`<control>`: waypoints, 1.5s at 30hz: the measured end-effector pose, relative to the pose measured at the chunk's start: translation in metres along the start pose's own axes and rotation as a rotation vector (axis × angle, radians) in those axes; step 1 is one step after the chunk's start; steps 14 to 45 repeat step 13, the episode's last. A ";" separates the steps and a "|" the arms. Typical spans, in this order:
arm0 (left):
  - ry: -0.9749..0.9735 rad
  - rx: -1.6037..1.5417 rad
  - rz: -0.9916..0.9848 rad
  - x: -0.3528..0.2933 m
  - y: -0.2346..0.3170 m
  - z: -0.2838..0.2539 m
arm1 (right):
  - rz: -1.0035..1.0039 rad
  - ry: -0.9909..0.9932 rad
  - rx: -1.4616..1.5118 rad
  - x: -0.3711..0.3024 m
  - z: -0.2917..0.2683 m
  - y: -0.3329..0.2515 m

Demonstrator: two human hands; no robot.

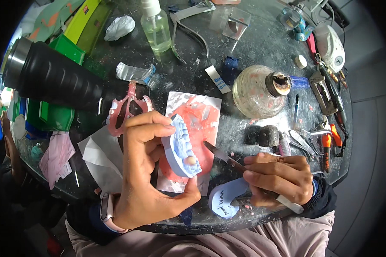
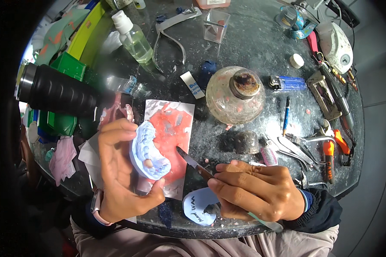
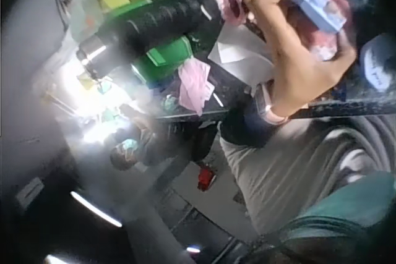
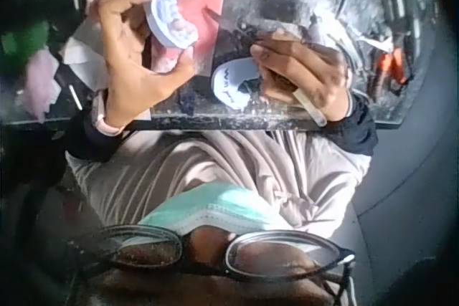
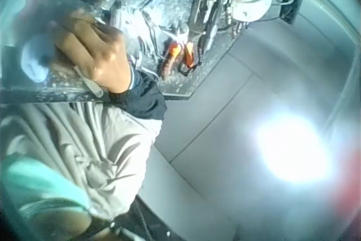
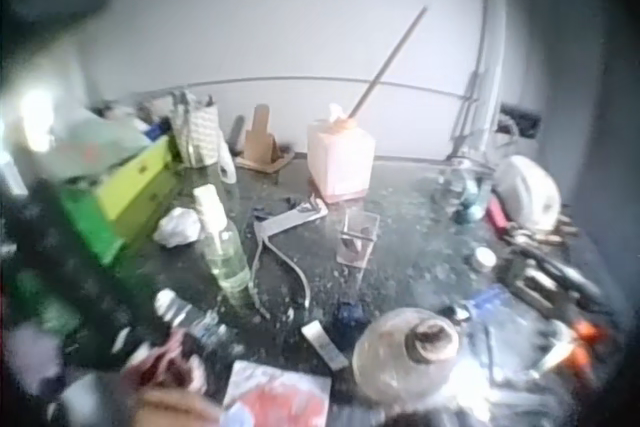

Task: The person uses a rotary tool to grind and shape a blue dental impression model, then applies a pink substance using a small spatula and shapes it against the model.

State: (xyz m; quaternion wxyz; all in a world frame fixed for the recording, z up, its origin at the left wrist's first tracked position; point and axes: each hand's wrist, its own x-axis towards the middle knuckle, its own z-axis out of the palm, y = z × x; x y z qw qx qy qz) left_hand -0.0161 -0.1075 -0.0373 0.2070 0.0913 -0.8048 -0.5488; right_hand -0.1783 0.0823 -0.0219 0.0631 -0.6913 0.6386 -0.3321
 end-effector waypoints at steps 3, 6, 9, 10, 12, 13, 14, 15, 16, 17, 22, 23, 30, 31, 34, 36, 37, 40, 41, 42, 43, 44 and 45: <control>-0.010 -0.038 -0.030 0.001 0.000 0.001 | 0.040 -0.095 0.044 -0.001 -0.002 -0.001; -0.011 -0.030 -0.001 0.001 0.001 0.002 | 0.029 -0.124 0.011 -0.001 -0.002 -0.002; 0.004 -0.030 0.016 0.003 0.006 0.001 | 0.022 -0.118 -0.011 0.000 -0.002 -0.001; 0.009 -0.028 0.026 0.003 0.006 0.001 | 0.028 -0.110 -0.009 -0.001 -0.002 0.000; 0.018 -0.014 0.047 0.003 0.008 0.001 | 0.042 -0.055 0.014 -0.003 -0.006 -0.001; 0.025 -0.005 0.053 0.003 0.008 0.001 | 0.061 -0.011 0.052 -0.005 -0.009 0.001; 0.025 -0.005 0.053 0.003 0.008 0.001 | 0.061 -0.011 0.052 -0.005 -0.009 0.001; 0.025 -0.005 0.053 0.003 0.008 0.001 | 0.061 -0.011 0.052 -0.005 -0.009 0.001; 0.025 -0.005 0.053 0.003 0.008 0.001 | 0.061 -0.011 0.052 -0.005 -0.009 0.001; 0.025 -0.005 0.053 0.003 0.008 0.001 | 0.061 -0.011 0.052 -0.005 -0.009 0.001; 0.025 -0.005 0.053 0.003 0.008 0.001 | 0.061 -0.011 0.052 -0.005 -0.009 0.001; 0.025 -0.005 0.053 0.003 0.008 0.001 | 0.061 -0.011 0.052 -0.005 -0.009 0.001; 0.025 -0.005 0.053 0.003 0.008 0.001 | 0.061 -0.011 0.052 -0.005 -0.009 0.001; 0.025 -0.005 0.053 0.003 0.008 0.001 | 0.061 -0.011 0.052 -0.005 -0.009 0.001; 0.025 -0.005 0.053 0.003 0.008 0.001 | 0.061 -0.011 0.052 -0.005 -0.009 0.001; 0.025 -0.005 0.053 0.003 0.008 0.001 | 0.061 -0.011 0.052 -0.005 -0.009 0.001; 0.025 -0.005 0.053 0.003 0.008 0.001 | 0.061 -0.011 0.052 -0.005 -0.009 0.001; 0.025 -0.005 0.053 0.003 0.008 0.001 | 0.061 -0.011 0.052 -0.005 -0.009 0.001; 0.025 -0.005 0.053 0.003 0.008 0.001 | 0.061 -0.011 0.052 -0.005 -0.009 0.001; 0.025 -0.005 0.053 0.003 0.008 0.001 | 0.061 -0.011 0.052 -0.005 -0.009 0.001; 0.025 -0.005 0.053 0.003 0.008 0.001 | 0.061 -0.011 0.052 -0.005 -0.009 0.001; 0.025 -0.005 0.053 0.003 0.008 0.001 | 0.061 -0.011 0.052 -0.005 -0.009 0.001; 0.025 -0.005 0.053 0.003 0.008 0.001 | 0.061 -0.011 0.052 -0.005 -0.009 0.001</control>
